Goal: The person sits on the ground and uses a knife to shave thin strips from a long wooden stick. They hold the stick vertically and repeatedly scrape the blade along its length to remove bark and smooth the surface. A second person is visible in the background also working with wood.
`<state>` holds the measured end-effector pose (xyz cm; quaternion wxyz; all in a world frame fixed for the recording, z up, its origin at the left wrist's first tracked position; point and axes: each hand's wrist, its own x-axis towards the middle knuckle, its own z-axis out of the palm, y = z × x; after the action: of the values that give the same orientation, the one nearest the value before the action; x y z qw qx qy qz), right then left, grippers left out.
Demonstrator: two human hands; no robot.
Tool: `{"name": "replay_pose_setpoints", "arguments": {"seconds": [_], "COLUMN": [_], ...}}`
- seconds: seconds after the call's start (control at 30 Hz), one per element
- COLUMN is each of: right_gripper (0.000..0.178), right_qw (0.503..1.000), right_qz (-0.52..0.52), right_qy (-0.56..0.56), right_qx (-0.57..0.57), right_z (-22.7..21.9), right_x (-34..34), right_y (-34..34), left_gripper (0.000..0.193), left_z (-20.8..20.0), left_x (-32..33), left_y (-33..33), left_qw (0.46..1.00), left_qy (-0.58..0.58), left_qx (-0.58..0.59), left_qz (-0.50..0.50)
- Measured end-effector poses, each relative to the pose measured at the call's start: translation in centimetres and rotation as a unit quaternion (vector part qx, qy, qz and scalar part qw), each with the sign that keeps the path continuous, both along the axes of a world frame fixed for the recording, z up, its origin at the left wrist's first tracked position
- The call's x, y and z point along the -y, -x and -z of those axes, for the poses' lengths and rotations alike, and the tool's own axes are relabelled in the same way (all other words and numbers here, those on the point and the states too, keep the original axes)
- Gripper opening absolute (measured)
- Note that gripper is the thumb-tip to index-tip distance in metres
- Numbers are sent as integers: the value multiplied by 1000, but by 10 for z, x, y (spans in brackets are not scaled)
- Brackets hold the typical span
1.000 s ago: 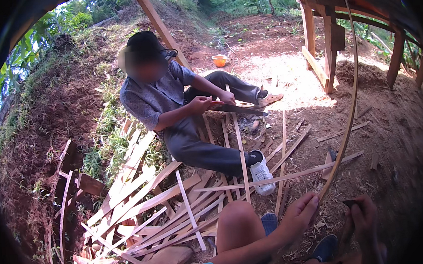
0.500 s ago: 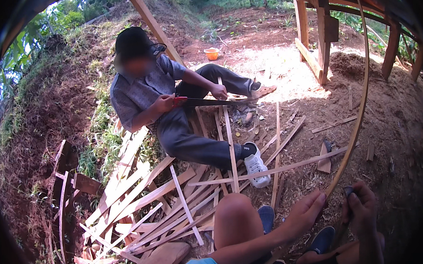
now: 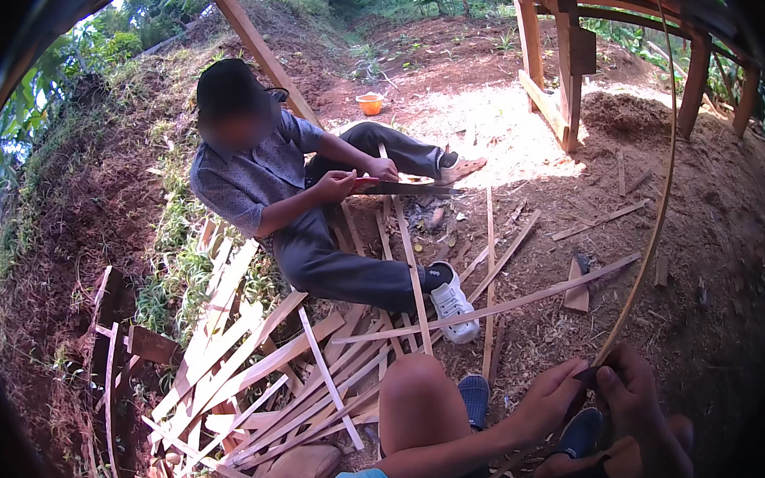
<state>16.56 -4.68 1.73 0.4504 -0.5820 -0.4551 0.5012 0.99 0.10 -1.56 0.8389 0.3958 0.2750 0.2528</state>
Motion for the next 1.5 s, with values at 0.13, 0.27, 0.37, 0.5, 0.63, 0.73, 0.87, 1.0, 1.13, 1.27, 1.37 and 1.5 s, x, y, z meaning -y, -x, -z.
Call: {"name": "replay_pose_setpoints", "arguments": {"seconds": [0.13, 0.27, 0.37, 0.5, 0.63, 0.73, 0.87, 1.0, 1.13, 1.27, 1.37, 1.5], "right_gripper": [16, 14, 12, 11, 10, 9, 14, 28, 47, 62, 62, 52], "right_qw": [999, 998, 998, 994, 992, 998, 998, 994, 998, 993, 990, 994], "right_qz": [13, 23, 14, 89, 105, 54, 38, 74, 47, 50, 80, 88], "right_qy": [4, -18, 20, 52, 50, 32, 44, 65, 26, 47, 60, 16], "right_qx": [31, 50, 59, -27, -40, 32, 38, -52, -36, -97, -100, -69], "right_z": [-1, 1, 1, 4, 4, 13, 7, 2, -3, -11, -18, -16], "right_x": [0, -1, 2, 3, 3, 6, 5, 2, 0, 0, 2, -3], "right_y": [-3, -2, -7, -8, -11, -15, -13, -13, -10, -12, -18, -28], "left_gripper": [22, 30, 36, 39, 41, 44, 48, 47, 47, 46, 48, 52], "left_z": [-3, -1, -2, -10, -9, -11, -7, -10, -4, -6, -1, -33], "left_x": [1, -2, -4, -6, -7, -8, -13, -15, -22, -29, -31, -28], "left_y": [0, -1, 2, 2, 3, 5, 5, 8, 8, 10, 7, 6], "left_qw": [999, 999, 998, 998, 998, 997, 996, 997, 995, 985, 980, 986], "left_qy": [28, 42, 37, 4, 10, 20, 29, 15, 23, 112, 154, 107], "left_qx": [-13, -30, -51, -64, -63, -64, -72, -66, -87, -50, -21, -63], "left_qz": [15, 2, 4, -22, -11, -23, -36, -24, 51, 121, 123, 111]}}
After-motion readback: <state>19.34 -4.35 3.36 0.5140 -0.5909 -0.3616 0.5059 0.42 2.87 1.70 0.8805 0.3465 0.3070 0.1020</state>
